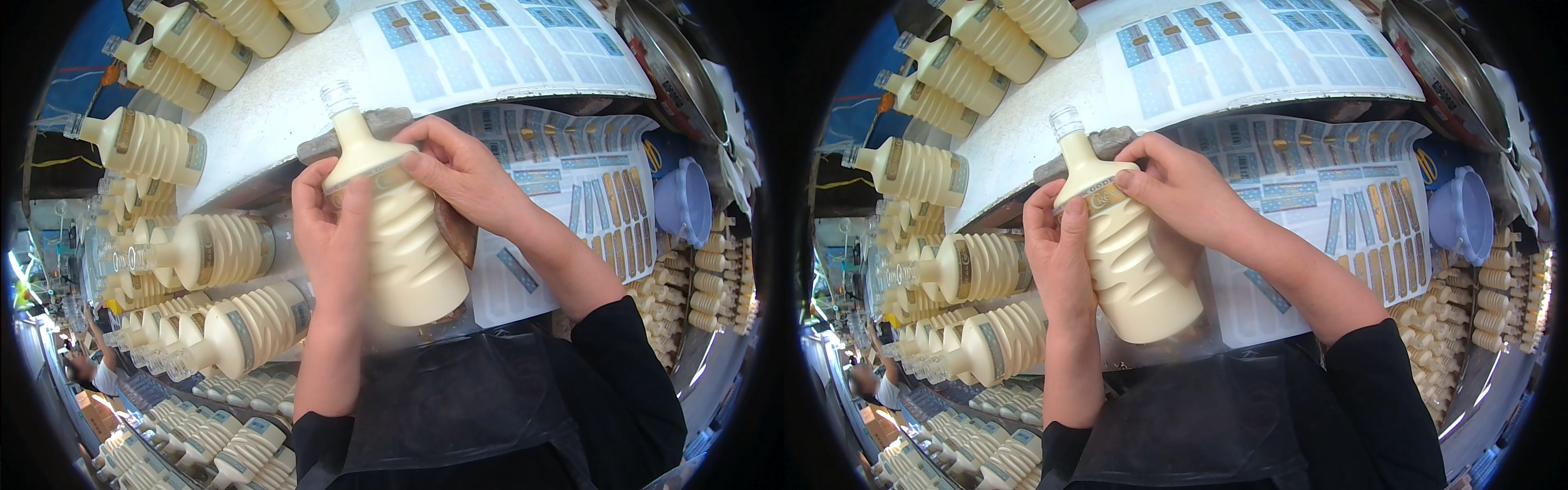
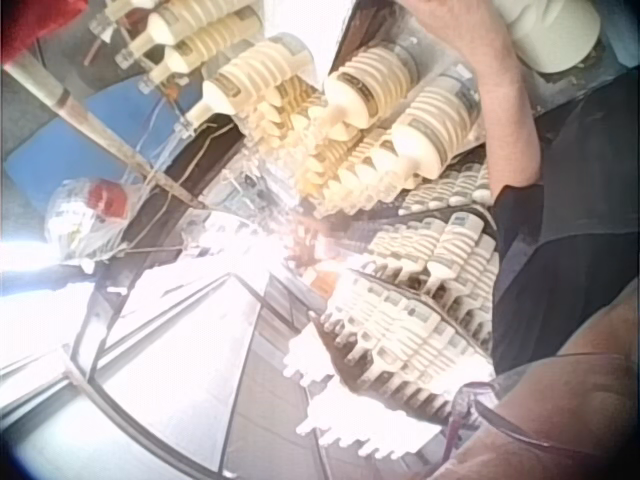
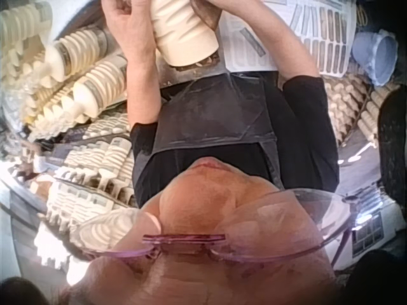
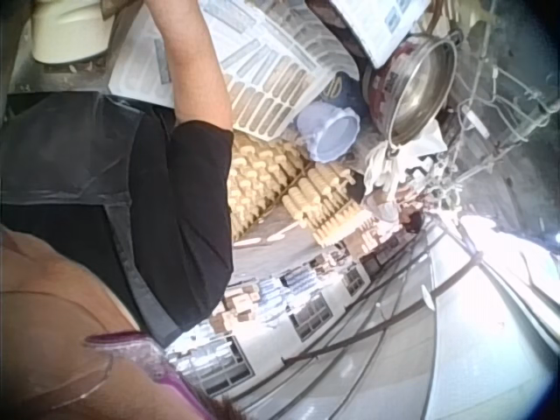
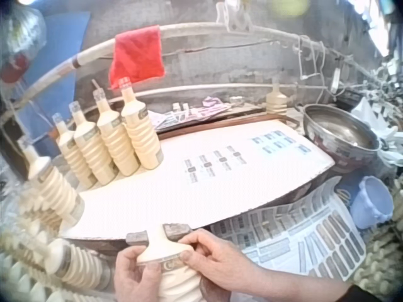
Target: The person repeatedly picks up cream-colored plastic bottles, applies rectangular labels to their bodies, and smooths them with a small brown tool. After labeling, the person places the bottles into a tray and repeats the process with new bottles.
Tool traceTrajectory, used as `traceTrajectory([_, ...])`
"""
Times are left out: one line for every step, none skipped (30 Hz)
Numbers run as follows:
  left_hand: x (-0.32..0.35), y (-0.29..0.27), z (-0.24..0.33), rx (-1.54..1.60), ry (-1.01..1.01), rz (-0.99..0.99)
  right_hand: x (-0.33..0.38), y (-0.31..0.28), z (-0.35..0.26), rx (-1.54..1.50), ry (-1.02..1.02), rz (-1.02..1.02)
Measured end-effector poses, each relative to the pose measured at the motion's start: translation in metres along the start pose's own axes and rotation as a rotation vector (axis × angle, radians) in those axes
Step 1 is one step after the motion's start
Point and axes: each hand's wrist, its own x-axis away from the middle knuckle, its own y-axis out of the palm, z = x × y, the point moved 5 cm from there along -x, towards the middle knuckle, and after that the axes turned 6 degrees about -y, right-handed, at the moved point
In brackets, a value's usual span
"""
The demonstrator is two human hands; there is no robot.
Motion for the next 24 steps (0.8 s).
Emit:
traceTrajectory([0.000, 0.000, 0.000, 0.009, 0.003, -0.002, 0.000, 0.000, 0.000, -0.001, -0.002, 0.003])
traceTrajectory([0.000, 0.000, 0.000, 0.011, 0.005, -0.005, 0.000, 0.000, 0.000, -0.002, -0.004, 0.007])
traceTrajectory([-0.001, 0.000, -0.001, 0.013, 0.006, -0.009, 0.000, 0.000, 0.000, -0.003, -0.007, 0.010])
traceTrajectory([-0.001, -0.001, -0.001, 0.015, 0.007, -0.011, 0.000, 0.000, 0.000, -0.009, -0.007, 0.012])
traceTrajectory([-0.001, -0.001, -0.001, 0.019, 0.012, -0.011, 0.000, 0.001, 0.000, -0.014, -0.007, 0.014])
traceTrajectory([-0.001, -0.001, -0.001, 0.023, 0.016, -0.012, 0.000, 0.001, 0.000, -0.020, -0.007, 0.017])
traceTrajectory([-0.001, -0.001, -0.001, 0.026, 0.020, -0.014, 0.000, 0.001, 0.000, -0.016, -0.007, 0.020])
traceTrajectory([-0.001, 0.000, 0.000, 0.023, 0.020, -0.019, 0.001, 0.001, -0.001, -0.012, -0.007, 0.024])
traceTrajectory([-0.001, 0.001, 0.001, 0.020, 0.019, -0.025, 0.001, 0.000, -0.002, -0.008, -0.006, 0.029])
traceTrajectory([-0.001, 0.001, 0.000, 0.017, 0.020, -0.027, 0.001, -0.002, -0.002, -0.006, -0.014, 0.035])
traceTrajectory([-0.001, 0.000, -0.001, 0.036, 0.011, -0.021, 0.002, -0.007, -0.003, -0.004, -0.021, 0.043])
traceTrajectory([-0.001, 0.000, -0.002, 0.055, 0.001, -0.016, 0.002, -0.013, -0.004, -0.003, -0.029, 0.051])
traceTrajectory([0.000, -0.001, -0.003, 0.075, -0.009, -0.006, 0.003, -0.022, -0.004, -0.085, -0.021, 0.095])
traceTrajectory([0.000, -0.002, -0.003, 0.056, 0.000, -0.009, 0.004, -0.033, -0.003, -0.167, -0.012, 0.139])
traceTrajectory([-0.001, -0.003, -0.004, 0.037, 0.008, -0.011, 0.004, -0.039, -0.004, -0.250, -0.003, 0.182])
traceTrajectory([-0.002, -0.003, -0.005, 0.024, 0.012, -0.022, 0.006, -0.039, -0.012, -0.406, 0.063, 0.182])
traceTrajectory([-0.002, -0.002, -0.006, 0.025, 0.014, -0.026, 0.011, -0.036, -0.021, -0.336, 0.026, 0.209])
traceTrajectory([-0.001, -0.002, -0.006, 0.026, 0.016, -0.028, 0.017, -0.027, -0.030, -0.266, -0.011, 0.235])
traceTrajectory([-0.001, -0.001, -0.004, 0.029, 0.015, -0.039, 0.022, -0.022, -0.037, -0.192, -0.047, 0.268])
traceTrajectory([-0.001, 0.000, -0.004, 0.030, 0.015, -0.041, 0.023, -0.017, -0.037, -0.159, -0.080, 0.208])
traceTrajectory([-0.001, 0.001, -0.003, 0.031, 0.014, -0.042, 0.025, -0.014, -0.037, 0.023, -0.121, 0.234])
traceTrajectory([-0.001, 0.000, -0.002, 0.031, 0.017, -0.036, 0.025, -0.016, -0.037, 0.179, -0.177, 0.315])
traceTrajectory([0.000, -0.001, -0.003, 0.021, 0.014, -0.030, 0.025, -0.019, -0.039, 0.335, -0.233, 0.396])
traceTrajectory([0.000, -0.002, -0.004, 0.012, 0.011, -0.023, 0.029, -0.017, -0.046, 0.421, -0.321, 0.418])
